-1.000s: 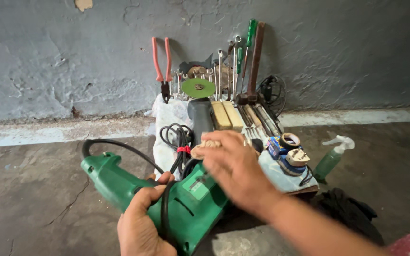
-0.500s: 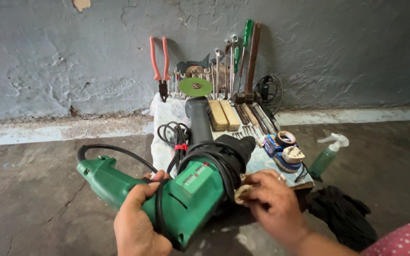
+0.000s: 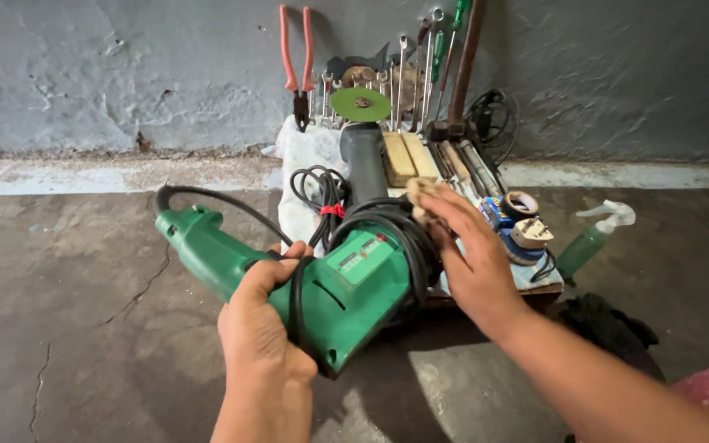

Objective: The person wipes the exterior of a green power drill and its power cord using a cloth, then places the drill and the cord on a small table.

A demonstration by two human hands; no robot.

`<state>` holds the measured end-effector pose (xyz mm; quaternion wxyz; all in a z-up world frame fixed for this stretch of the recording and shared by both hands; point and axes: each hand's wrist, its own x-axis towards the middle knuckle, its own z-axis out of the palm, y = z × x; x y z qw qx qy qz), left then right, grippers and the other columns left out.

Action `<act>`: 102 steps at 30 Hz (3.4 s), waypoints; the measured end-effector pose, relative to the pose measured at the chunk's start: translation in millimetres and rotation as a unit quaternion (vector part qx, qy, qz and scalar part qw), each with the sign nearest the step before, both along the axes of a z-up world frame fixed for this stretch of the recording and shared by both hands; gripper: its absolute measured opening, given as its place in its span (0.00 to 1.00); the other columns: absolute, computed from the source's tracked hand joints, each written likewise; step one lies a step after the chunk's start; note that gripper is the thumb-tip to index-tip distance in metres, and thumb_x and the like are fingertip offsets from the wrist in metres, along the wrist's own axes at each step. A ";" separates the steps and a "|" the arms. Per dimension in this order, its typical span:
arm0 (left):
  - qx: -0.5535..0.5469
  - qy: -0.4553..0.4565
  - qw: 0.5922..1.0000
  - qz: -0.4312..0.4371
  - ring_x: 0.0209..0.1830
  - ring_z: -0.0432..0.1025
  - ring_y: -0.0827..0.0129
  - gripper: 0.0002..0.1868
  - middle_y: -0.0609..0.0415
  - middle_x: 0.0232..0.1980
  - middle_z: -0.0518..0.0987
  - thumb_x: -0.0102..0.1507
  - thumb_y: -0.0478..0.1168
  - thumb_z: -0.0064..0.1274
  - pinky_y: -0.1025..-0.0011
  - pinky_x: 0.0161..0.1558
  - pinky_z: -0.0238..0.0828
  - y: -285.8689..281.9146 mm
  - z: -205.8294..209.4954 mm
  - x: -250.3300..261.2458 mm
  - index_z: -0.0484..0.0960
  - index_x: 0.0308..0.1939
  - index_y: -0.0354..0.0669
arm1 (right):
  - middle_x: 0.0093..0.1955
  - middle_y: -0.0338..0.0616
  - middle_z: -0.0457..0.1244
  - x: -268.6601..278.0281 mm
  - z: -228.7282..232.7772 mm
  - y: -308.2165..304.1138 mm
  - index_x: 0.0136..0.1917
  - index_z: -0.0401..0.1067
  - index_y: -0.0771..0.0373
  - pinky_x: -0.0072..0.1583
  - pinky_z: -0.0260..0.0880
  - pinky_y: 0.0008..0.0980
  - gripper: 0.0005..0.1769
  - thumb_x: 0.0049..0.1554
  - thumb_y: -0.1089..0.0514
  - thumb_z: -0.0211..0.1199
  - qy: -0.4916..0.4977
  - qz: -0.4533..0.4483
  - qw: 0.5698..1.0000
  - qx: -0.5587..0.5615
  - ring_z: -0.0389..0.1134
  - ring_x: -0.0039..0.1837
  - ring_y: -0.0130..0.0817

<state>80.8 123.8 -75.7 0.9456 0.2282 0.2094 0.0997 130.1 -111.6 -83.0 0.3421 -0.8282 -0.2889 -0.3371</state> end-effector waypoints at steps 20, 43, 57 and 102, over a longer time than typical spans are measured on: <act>0.004 0.018 0.999 -0.036 0.43 0.78 0.57 0.17 0.44 0.44 0.82 0.55 0.29 0.46 0.54 0.47 0.79 1.1 1.9 0.4 0.76 0.49 0.30 | 0.70 0.51 0.62 24.6 11.3 -25.4 0.64 0.73 0.61 0.73 0.58 0.37 0.19 0.60 0.65 0.58 0.062 -0.056 0.996 0.032 0.62 0.73 0.47; 0.022 0.029 0.999 0.001 0.43 0.80 0.52 0.22 0.36 0.45 0.83 0.52 0.26 0.44 0.54 0.45 0.81 -0.1 6.5 3.3 0.77 0.50 0.19 | 0.66 0.54 0.65 38.2 19.0 -29.6 0.62 0.75 0.61 0.67 0.60 0.43 0.22 0.54 0.65 0.62 -0.016 -0.155 0.986 -0.056 0.62 0.66 0.54; 0.093 0.048 0.994 -0.021 0.47 0.80 0.54 0.21 0.38 0.47 0.84 0.54 0.28 0.43 0.57 0.52 0.78 6.4 -4.9 9.0 0.79 0.51 0.22 | 0.59 0.47 0.60 -5.9 -58.1 -32.6 0.71 0.64 0.47 0.60 0.63 0.49 0.27 0.58 0.58 0.61 0.263 -0.310 0.884 -0.231 0.62 0.62 0.52; 0.000 -0.057 0.996 -0.070 0.44 0.78 0.55 0.10 0.43 0.44 0.81 0.58 0.31 0.46 0.54 0.51 0.79 15.3 -22.5 9.9 0.73 0.43 0.31 | 0.63 0.53 0.64 54.9 30.2 -21.3 0.68 0.70 0.60 0.64 0.64 0.39 0.29 0.55 0.49 0.68 0.110 -0.126 0.985 0.034 0.64 0.65 0.42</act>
